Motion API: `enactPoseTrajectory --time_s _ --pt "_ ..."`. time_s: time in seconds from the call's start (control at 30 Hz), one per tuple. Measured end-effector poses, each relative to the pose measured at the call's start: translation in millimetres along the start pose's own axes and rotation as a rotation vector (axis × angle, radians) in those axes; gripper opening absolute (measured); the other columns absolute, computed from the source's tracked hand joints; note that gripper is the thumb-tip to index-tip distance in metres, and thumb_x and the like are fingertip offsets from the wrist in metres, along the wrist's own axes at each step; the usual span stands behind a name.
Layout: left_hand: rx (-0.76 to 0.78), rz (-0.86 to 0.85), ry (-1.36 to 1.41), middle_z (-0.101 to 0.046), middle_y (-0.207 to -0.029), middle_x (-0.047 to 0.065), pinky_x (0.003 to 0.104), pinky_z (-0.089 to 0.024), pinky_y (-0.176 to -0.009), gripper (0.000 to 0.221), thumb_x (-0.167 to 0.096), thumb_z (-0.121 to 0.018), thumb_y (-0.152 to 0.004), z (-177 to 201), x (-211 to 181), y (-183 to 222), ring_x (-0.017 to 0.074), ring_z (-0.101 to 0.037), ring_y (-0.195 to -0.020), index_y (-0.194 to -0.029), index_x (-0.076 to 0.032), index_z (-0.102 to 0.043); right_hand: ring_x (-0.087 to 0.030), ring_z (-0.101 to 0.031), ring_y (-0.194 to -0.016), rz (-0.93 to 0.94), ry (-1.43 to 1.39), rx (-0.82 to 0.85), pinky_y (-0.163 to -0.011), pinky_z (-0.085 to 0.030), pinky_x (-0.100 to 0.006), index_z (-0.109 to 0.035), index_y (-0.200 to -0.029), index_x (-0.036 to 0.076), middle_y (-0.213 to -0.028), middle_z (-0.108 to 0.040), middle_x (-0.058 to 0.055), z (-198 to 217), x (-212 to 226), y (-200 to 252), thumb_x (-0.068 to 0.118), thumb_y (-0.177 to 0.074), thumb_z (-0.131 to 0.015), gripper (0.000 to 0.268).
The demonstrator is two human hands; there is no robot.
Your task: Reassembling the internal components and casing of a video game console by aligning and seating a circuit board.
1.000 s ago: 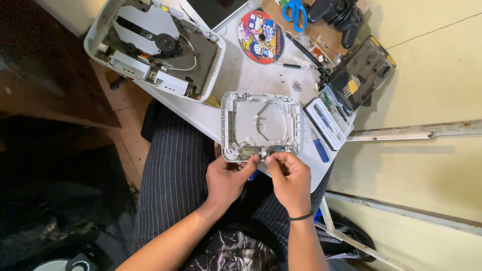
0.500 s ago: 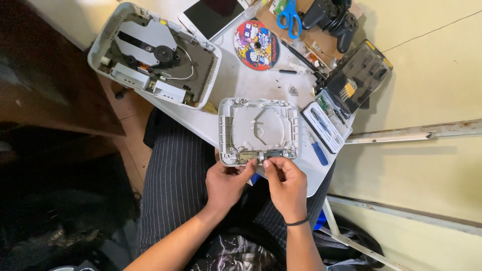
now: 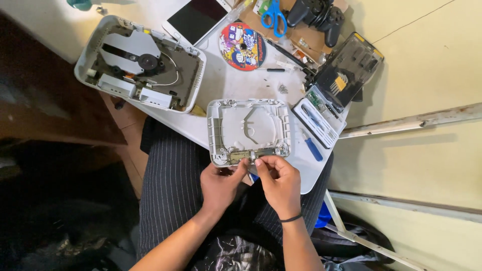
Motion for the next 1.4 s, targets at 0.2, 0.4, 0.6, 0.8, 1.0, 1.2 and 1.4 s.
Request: enactPoseTrajectory --time_s 0.2,0.4,0.6,0.8,1.0,1.2,1.4 --pt "0.01 -0.007 0.026 -0.066 -0.052 0.014 0.026 -0.049 -0.042 0.033 -0.016 -0.095 -0.074 0.6 1.1 -0.6 0.0105 -0.056 -0.048 -0.063 0.002 -0.069 -0.009 -0.06 -0.055 -0.017 -0.067 0.013 -0.055 -0.053 -0.026 -0.082 -0.094 0.005 -0.067 -0.076 -0.009 0.6 -6.9 0.2 0.018 -0.092 -0.075 0.015" --pt "0.015 -0.023 0.045 -0.063 -0.051 0.014 0.026 -0.047 -0.04 0.032 -0.014 -0.094 -0.075 1.5 -4.1 0.3 0.0096 -0.054 -0.049 -0.064 0.002 -0.069 -0.009 -0.057 -0.054 -0.001 -0.089 0.016 -0.053 -0.05 -0.025 -0.082 -0.093 0.005 -0.065 -0.075 -0.008 0.2 -5.9 -0.4 0.017 -0.091 -0.075 0.014" --pt "0.01 -0.046 0.034 -0.064 -0.051 0.014 0.025 -0.045 -0.04 0.032 -0.013 -0.094 -0.076 -0.2 -4.6 2.1 0.0098 -0.056 -0.051 -0.063 0.001 -0.067 -0.006 -0.052 -0.053 0.026 -0.069 -0.01 -0.051 -0.046 -0.023 -0.082 -0.091 0.006 -0.065 -0.075 -0.005 -2.4 -0.8 -0.5 0.017 -0.087 -0.079 0.012" --pt "0.004 -0.045 0.063 -0.063 -0.052 0.013 0.025 -0.046 -0.04 0.033 -0.01 -0.094 -0.075 -0.5 -11.4 3.1 0.0095 -0.052 -0.051 -0.063 0.002 -0.067 -0.005 -0.049 -0.054 0.008 -0.05 -0.007 -0.05 -0.043 -0.021 -0.082 -0.088 0.008 -0.065 -0.076 -0.004 -3.4 4.7 -2.5 0.018 -0.085 -0.08 0.011" --pt "0.01 -0.052 0.057 -0.063 -0.051 0.011 0.025 -0.046 -0.04 0.034 -0.01 -0.093 -0.077 0.1 -9.3 2.3 0.0083 -0.052 -0.052 -0.061 0.0 -0.065 -0.007 -0.05 -0.052 -0.027 -0.064 -0.005 -0.049 -0.043 -0.022 -0.083 -0.089 0.007 -0.066 -0.077 -0.004 -3.2 -2.5 -3.7 0.018 -0.084 -0.08 0.012" --pt "0.007 -0.068 0.047 -0.065 -0.052 0.013 0.025 -0.045 -0.039 0.034 -0.013 -0.095 -0.075 -0.8 -7.9 1.4 0.0092 -0.053 -0.05 -0.062 0.001 -0.066 -0.005 -0.049 -0.051 -0.036 -0.074 0.006 -0.047 -0.04 -0.02 -0.083 -0.088 0.009 -0.066 -0.077 -0.003 -2.3 0.1 -4.3 0.019 -0.083 -0.082 0.012" --pt "0.005 -0.073 0.048 -0.064 -0.052 0.013 0.024 -0.044 -0.039 0.034 -0.012 -0.094 -0.075 -1.4 -9.4 2.9 0.0091 -0.053 -0.051 -0.063 0.001 -0.065 -0.005 -0.049 -0.049 -0.043 -0.093 0.015 -0.046 -0.041 -0.02 -0.084 -0.091 0.007 -0.066 -0.078 -0.005 1.2 0.2 -1.4 0.016 -0.085 -0.08 0.012"
Point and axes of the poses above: each hand's wrist, its own y-axis away from the middle knuckle, its own z-axis out of the back of the hand, x = y × z, the point moved 1 cm from there along -y, towards the middle knuckle
